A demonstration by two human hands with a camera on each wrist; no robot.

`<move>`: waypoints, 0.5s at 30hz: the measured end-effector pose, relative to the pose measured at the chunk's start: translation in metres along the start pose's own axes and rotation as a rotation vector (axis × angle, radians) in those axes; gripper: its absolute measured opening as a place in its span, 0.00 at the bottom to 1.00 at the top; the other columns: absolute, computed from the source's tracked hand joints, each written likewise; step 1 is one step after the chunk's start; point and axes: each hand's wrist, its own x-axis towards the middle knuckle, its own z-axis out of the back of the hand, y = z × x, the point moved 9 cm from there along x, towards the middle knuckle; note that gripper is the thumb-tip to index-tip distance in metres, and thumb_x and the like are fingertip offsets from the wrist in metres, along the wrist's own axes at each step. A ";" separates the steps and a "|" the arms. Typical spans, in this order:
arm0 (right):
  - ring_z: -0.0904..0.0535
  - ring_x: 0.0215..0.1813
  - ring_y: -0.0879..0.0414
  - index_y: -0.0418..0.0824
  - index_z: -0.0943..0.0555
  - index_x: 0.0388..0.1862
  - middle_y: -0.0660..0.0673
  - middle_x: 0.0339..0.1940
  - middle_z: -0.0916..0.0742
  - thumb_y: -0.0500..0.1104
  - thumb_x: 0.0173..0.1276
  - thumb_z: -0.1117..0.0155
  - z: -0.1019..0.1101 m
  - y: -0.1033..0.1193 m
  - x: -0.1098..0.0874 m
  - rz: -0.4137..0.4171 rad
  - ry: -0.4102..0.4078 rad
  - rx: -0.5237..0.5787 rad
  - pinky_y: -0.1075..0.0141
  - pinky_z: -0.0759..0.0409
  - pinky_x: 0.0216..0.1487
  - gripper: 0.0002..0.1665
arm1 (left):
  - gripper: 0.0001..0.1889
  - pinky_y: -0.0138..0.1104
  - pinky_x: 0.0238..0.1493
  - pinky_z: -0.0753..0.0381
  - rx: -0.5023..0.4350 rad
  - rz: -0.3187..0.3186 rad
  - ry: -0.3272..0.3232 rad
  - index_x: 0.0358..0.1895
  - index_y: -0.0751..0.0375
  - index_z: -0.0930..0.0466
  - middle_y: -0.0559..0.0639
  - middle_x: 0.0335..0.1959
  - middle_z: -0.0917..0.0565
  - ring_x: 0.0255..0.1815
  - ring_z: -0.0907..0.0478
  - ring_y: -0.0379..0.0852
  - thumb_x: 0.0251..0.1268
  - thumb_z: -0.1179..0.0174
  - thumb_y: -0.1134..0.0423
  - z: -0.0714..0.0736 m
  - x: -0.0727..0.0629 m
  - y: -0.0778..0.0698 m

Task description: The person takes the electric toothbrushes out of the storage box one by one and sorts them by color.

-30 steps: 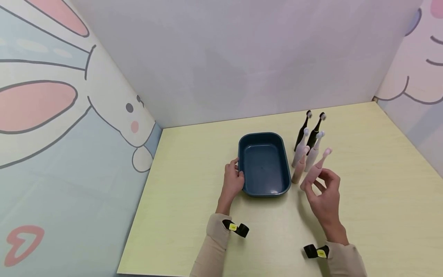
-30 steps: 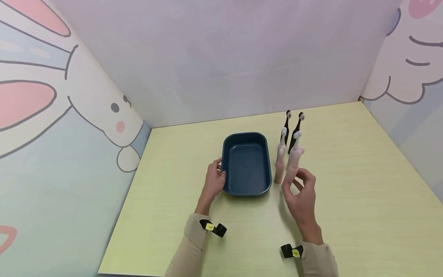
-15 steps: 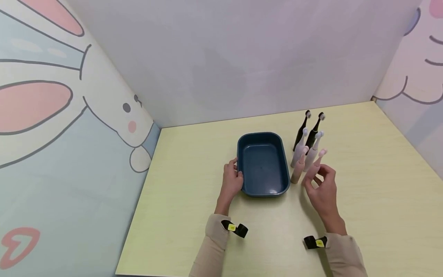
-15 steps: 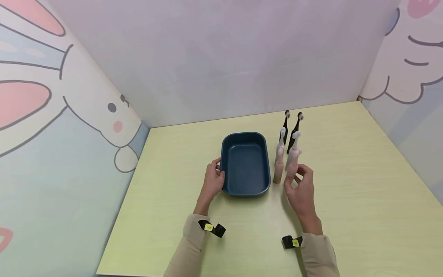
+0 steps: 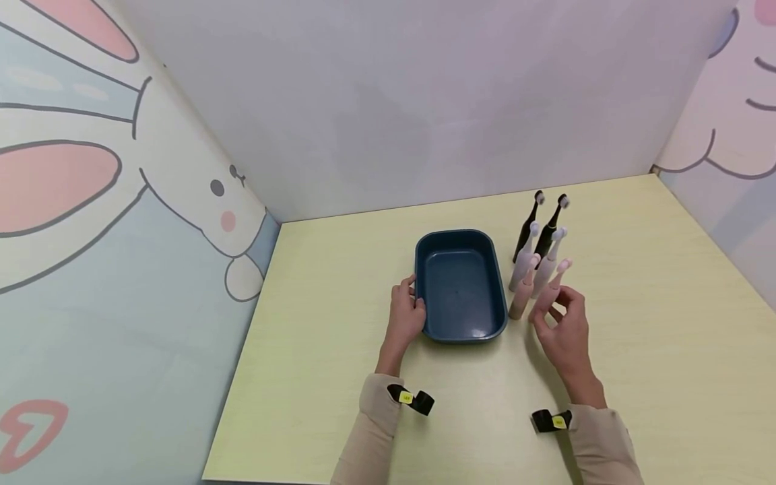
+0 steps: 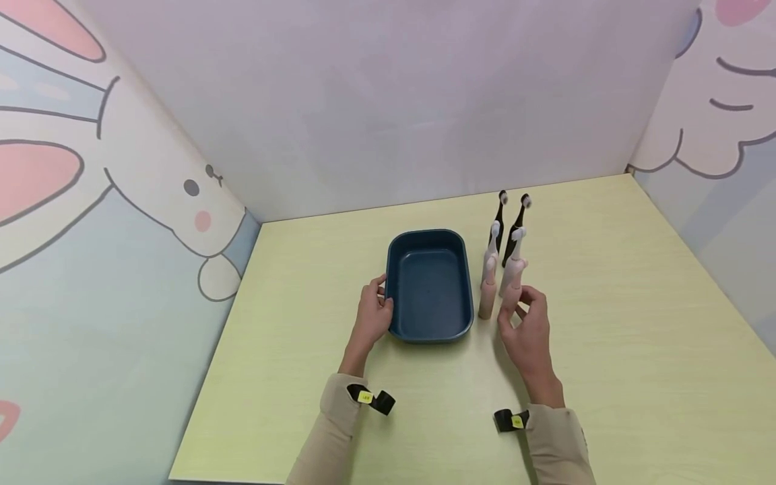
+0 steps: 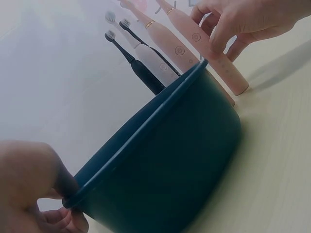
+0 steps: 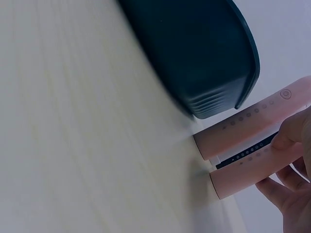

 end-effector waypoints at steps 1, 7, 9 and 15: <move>0.33 0.50 0.74 0.25 0.37 0.58 0.35 0.50 0.26 0.26 0.54 0.37 0.000 -0.001 0.000 -0.004 0.003 -0.005 0.87 0.31 0.49 0.31 | 0.26 0.34 0.37 0.30 -0.002 0.001 -0.001 0.69 0.61 0.37 0.56 0.44 0.30 0.31 0.32 0.42 0.66 0.52 0.71 0.000 0.000 0.000; 0.29 0.52 0.53 0.28 0.36 0.63 0.32 0.53 0.26 0.28 0.54 0.35 0.009 0.000 -0.006 -0.017 -0.003 -0.061 0.85 0.38 0.56 0.37 | 0.26 0.34 0.37 0.30 -0.004 -0.002 0.001 0.69 0.62 0.38 0.56 0.45 0.31 0.31 0.32 0.42 0.66 0.52 0.71 -0.002 0.000 0.000; 0.30 0.53 0.50 0.28 0.33 0.61 0.32 0.52 0.25 0.27 0.53 0.36 0.021 0.009 -0.012 0.008 -0.104 -0.056 0.81 0.39 0.58 0.34 | 0.26 0.34 0.37 0.30 0.002 -0.004 0.006 0.69 0.62 0.38 0.56 0.44 0.31 0.31 0.32 0.42 0.67 0.52 0.71 -0.001 -0.001 0.000; 0.25 0.51 0.52 0.19 0.24 0.40 0.29 0.41 0.20 0.30 0.54 0.45 0.053 0.088 -0.037 0.240 -0.545 0.142 0.67 0.33 0.58 0.16 | 0.26 0.34 0.38 0.29 0.042 0.005 0.021 0.69 0.61 0.38 0.56 0.45 0.31 0.33 0.31 0.43 0.67 0.52 0.71 0.008 -0.001 -0.003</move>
